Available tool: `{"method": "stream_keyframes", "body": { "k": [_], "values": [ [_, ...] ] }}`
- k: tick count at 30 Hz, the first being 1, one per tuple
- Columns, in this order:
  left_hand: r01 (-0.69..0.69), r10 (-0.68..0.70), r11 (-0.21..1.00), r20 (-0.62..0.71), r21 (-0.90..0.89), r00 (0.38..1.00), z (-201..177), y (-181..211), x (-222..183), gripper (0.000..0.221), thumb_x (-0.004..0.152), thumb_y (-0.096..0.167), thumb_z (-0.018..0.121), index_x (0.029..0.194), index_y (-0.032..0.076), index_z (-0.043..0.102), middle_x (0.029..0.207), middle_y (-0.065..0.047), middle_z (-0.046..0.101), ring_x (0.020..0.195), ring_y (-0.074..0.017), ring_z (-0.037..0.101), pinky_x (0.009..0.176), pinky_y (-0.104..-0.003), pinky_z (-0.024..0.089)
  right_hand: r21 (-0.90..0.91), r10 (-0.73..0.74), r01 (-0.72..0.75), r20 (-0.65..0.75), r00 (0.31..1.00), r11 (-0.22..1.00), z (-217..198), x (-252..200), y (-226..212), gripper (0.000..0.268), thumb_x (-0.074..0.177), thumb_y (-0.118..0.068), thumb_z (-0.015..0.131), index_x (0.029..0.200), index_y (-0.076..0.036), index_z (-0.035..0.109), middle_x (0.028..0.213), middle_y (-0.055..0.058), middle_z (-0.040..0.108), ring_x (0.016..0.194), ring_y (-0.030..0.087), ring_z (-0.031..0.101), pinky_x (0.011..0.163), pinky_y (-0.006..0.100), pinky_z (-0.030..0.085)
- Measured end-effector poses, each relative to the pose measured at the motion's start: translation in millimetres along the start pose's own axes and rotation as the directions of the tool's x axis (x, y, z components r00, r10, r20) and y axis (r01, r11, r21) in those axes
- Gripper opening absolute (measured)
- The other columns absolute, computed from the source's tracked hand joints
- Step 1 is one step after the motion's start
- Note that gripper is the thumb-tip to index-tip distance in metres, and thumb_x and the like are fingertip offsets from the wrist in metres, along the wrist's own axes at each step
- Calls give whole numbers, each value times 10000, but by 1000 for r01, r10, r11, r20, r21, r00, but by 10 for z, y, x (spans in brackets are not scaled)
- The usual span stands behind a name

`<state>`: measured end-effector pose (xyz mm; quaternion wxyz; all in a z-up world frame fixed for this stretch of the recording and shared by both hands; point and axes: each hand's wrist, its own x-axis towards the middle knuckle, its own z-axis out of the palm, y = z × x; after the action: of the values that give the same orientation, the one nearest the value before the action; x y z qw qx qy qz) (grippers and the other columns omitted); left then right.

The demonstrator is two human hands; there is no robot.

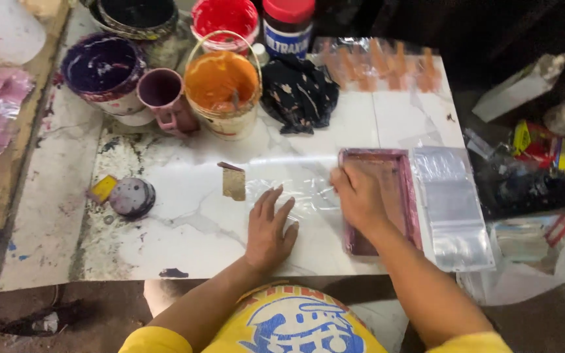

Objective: Preparing a screen printing frame by applying tape and using a scraper to secure it, then mixing orange ink in a container using a stirring stick.

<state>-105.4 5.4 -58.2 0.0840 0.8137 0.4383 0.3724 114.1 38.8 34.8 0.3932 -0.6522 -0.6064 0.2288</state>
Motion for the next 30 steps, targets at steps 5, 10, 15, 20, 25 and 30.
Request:
{"method": "stream_keyframes", "body": {
  "k": [5,10,15,20,25,30],
  "values": [
    [1,-1,1000,-7,25,1000,-2,17,39,561,857,250,702,1385,151,541,1468,-186,450,1388,-441,419,1011,-520,433,-124,-119,113,-41,992,986,390,1019,-265,293,960,-187,683,1228,-80,630,1090,194,683,974,384,666,862,505,540],
    [21,-22,999,45,26,999,-60,56,75,541,868,244,694,1375,145,534,1480,-210,438,1410,-451,397,1034,-523,421,-399,-95,125,92,991,909,699,1594,-124,519,1045,-180,629,1530,-99,465,1260,217,581,1246,426,593,1049,579,493],
    [121,-121,993,201,12,972,-156,70,130,523,907,271,675,1388,183,490,1513,-181,375,1451,-412,328,1113,-516,357,-283,-297,218,-276,914,934,787,1811,238,68,984,-65,661,935,-41,620,819,163,628,872,422,661,770,518,513],
    [190,-183,968,55,-163,981,-223,110,309,578,907,258,700,1426,143,474,1479,-197,407,1363,-393,439,1088,-497,410,140,-141,214,-405,903,967,370,1383,19,53,1036,-18,567,1065,-59,584,931,95,586,926,260,585,864,390,474],
    [285,-359,652,45,-702,932,-159,149,1191,759,1024,343,553,1611,49,173,1521,-319,330,1198,-489,588,851,-530,586,248,-110,168,-232,967,954,366,1005,4,123,1014,21,525,918,-55,514,804,43,479,809,181,490,769,350,428],
    [560,-597,509,200,-653,777,209,-12,1669,306,1057,320,429,1179,131,637,1076,-82,637,1013,-224,668,875,-389,552,-7,-189,192,-206,960,981,624,939,77,216,1021,-122,633,831,-64,549,687,165,594,662,311,597,637,378,467]
  ]
}}
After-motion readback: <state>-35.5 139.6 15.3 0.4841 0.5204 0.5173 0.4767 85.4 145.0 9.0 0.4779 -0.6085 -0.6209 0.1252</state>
